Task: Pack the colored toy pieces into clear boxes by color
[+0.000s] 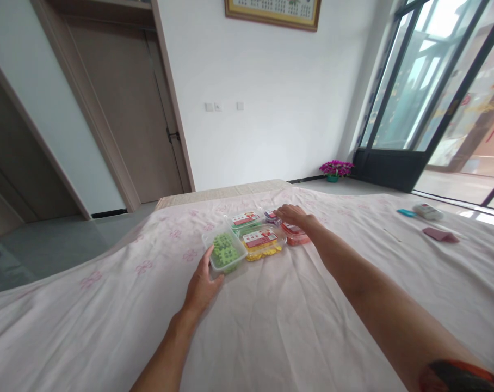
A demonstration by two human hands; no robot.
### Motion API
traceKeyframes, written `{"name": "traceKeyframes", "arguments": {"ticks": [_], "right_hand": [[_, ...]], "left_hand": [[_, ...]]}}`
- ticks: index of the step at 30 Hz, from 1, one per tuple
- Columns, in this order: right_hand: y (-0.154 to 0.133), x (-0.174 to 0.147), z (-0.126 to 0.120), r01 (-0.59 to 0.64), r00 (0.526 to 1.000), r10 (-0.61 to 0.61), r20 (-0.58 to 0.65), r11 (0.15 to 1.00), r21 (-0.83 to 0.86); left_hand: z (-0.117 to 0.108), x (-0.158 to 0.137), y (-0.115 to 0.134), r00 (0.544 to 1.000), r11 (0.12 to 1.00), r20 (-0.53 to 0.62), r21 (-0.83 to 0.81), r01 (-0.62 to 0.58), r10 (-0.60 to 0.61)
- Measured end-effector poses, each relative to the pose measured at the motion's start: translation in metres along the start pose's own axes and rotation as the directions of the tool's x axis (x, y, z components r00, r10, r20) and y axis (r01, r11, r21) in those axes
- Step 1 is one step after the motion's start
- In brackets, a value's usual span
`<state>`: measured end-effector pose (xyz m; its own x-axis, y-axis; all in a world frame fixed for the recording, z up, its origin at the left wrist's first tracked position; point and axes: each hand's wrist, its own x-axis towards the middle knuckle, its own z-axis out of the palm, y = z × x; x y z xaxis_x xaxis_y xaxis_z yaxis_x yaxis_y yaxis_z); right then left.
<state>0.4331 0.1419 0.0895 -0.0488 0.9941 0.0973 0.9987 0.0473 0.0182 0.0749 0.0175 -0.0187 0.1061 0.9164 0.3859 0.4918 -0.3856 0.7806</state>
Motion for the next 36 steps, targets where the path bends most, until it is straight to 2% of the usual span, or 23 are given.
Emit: {"name": "traceKeyframes", "arguments": {"ticks": [4,7,9,12,15,19,24,28,36], "right_hand": [[-0.009,-0.018,0.0,-0.023,0.996,0.025,-0.082,0.999,0.023],[-0.026,-0.04,0.005,0.069,0.976,-0.048,-0.212,0.994,0.088],[-0.041,-0.058,0.01,0.2,0.934,-0.137,-0.33,0.966,0.163],[-0.065,-0.088,0.019,0.371,0.864,-0.245,-0.441,0.901,0.226],[-0.085,-0.115,0.027,0.454,0.81,-0.279,-0.515,0.855,0.25],[-0.104,-0.142,0.038,0.551,0.753,-0.362,-0.549,0.803,0.227],[-0.121,-0.161,0.052,0.59,0.722,-0.403,-0.563,0.783,0.197],[-0.127,-0.166,0.056,0.617,0.696,-0.431,-0.574,0.769,0.17],[-0.119,-0.167,0.061,0.585,0.703,-0.365,-0.61,0.785,0.204]], "left_hand": [[0.0,0.001,-0.001,1.0,1.0,0.017,-0.003,0.004,-0.004],[0.0,0.003,-0.003,0.999,0.999,0.022,-0.024,0.032,-0.031],[0.0,0.004,-0.004,0.998,0.998,0.028,-0.034,0.05,-0.049],[0.0,0.005,-0.005,0.998,0.999,0.052,-0.033,0.044,-0.042],[0.0,0.005,-0.004,0.998,0.999,0.044,-0.04,0.035,-0.033],[0.002,0.004,-0.002,0.999,0.999,0.004,-0.018,0.032,-0.032],[0.004,0.008,-0.002,0.998,0.996,-0.009,0.068,0.064,-0.063],[0.003,0.013,-0.004,0.997,0.994,-0.002,0.075,0.079,-0.08],[0.002,0.012,-0.006,0.984,0.978,0.04,0.121,0.168,-0.174]]}}
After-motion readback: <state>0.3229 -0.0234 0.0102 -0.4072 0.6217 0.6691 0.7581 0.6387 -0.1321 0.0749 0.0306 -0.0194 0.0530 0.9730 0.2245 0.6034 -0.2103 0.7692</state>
